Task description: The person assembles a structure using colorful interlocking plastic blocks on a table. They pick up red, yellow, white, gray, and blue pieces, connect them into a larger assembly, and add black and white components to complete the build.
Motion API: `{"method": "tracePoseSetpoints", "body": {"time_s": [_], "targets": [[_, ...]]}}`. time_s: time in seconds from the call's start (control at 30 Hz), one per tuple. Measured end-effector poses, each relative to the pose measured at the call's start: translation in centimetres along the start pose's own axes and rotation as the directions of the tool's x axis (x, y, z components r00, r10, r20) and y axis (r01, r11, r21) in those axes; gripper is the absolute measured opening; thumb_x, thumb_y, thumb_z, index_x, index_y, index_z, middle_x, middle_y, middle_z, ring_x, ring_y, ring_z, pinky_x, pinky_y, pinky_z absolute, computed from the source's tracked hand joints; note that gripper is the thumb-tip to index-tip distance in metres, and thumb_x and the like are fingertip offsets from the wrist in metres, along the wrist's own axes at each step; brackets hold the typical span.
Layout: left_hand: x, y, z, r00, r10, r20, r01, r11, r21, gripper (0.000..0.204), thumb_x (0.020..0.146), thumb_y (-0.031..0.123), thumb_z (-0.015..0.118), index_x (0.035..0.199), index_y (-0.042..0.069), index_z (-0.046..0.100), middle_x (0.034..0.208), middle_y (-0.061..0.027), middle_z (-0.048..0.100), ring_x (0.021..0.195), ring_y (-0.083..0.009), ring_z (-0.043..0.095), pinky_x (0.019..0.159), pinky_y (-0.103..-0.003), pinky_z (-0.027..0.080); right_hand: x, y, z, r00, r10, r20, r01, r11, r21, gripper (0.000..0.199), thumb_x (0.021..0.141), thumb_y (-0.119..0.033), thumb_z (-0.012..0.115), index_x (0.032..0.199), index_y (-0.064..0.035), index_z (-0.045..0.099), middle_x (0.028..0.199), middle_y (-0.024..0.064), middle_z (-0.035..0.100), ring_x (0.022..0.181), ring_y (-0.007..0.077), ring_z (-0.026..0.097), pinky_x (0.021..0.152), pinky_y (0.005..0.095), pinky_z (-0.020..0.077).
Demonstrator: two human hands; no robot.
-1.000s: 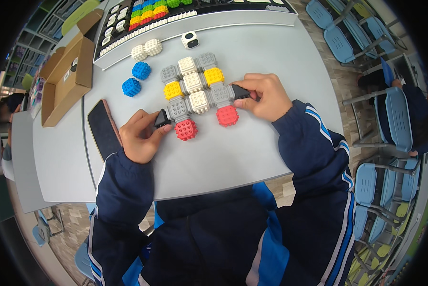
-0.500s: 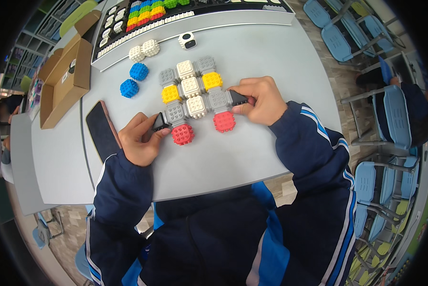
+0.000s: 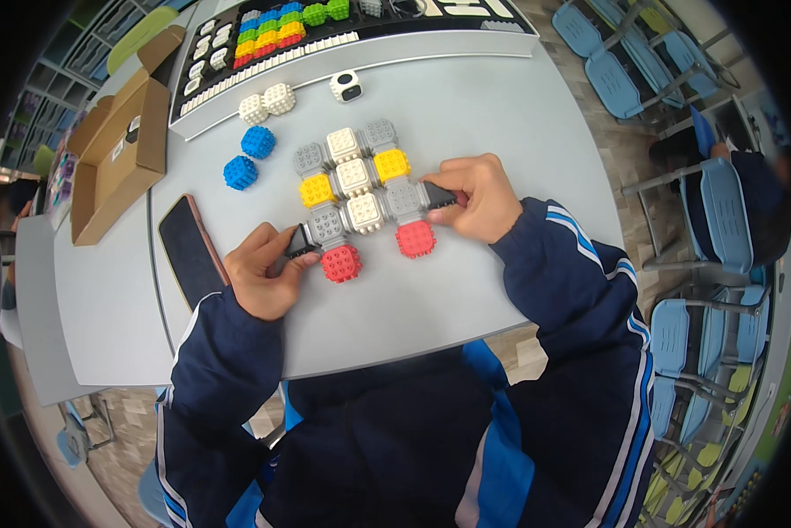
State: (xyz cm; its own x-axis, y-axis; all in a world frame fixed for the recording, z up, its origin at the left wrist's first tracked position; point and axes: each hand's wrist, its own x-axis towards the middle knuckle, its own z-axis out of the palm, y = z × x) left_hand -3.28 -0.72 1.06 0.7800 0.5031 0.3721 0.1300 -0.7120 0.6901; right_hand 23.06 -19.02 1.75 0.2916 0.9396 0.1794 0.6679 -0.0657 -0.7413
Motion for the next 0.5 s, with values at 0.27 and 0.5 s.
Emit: {"method": "tracePoseSetpoints", "body": {"time_s": [0.27, 0.5], "targets": [[-2.7, 0.1, -2.1, 0.986, -0.111, 0.128, 0.113, 0.994, -0.001, 0.048, 0.074, 0.009, 0.088, 0.118, -0.003, 0.072, 0.083, -0.0062, 0.060, 0.056, -0.0088, 0.048, 0.052, -0.025, 0.040, -1.3, -0.9, -0.6, 0.986, -0.061, 0.156, 0.073, 0.995, -0.070, 0.055, 0.076, -0.017, 0.086, 0.128, -0.0063, 0.070, 0.077, 0.0093, 0.060, 0.058, 0.0232, 0.053, 0.057, 0.0351, 0.0461], [-3.5, -0.1, -3.2, 0.986, -0.053, 0.156, 0.051, 0.999, 0.016, 0.049, 0.080, 0.007, 0.084, 0.125, -0.003, 0.069, 0.096, -0.0105, 0.066, 0.058, -0.0102, 0.053, 0.054, -0.024, 0.044, -2.4, -0.6, -1.8, 0.967, -0.130, 0.221, 0.159, 0.980, -0.120, 0.052, 0.082, -0.021, 0.081, 0.128, -0.0012, 0.067, 0.072, 0.0101, 0.058, 0.060, 0.0269, 0.058, 0.057, 0.0363, 0.0474]]}}
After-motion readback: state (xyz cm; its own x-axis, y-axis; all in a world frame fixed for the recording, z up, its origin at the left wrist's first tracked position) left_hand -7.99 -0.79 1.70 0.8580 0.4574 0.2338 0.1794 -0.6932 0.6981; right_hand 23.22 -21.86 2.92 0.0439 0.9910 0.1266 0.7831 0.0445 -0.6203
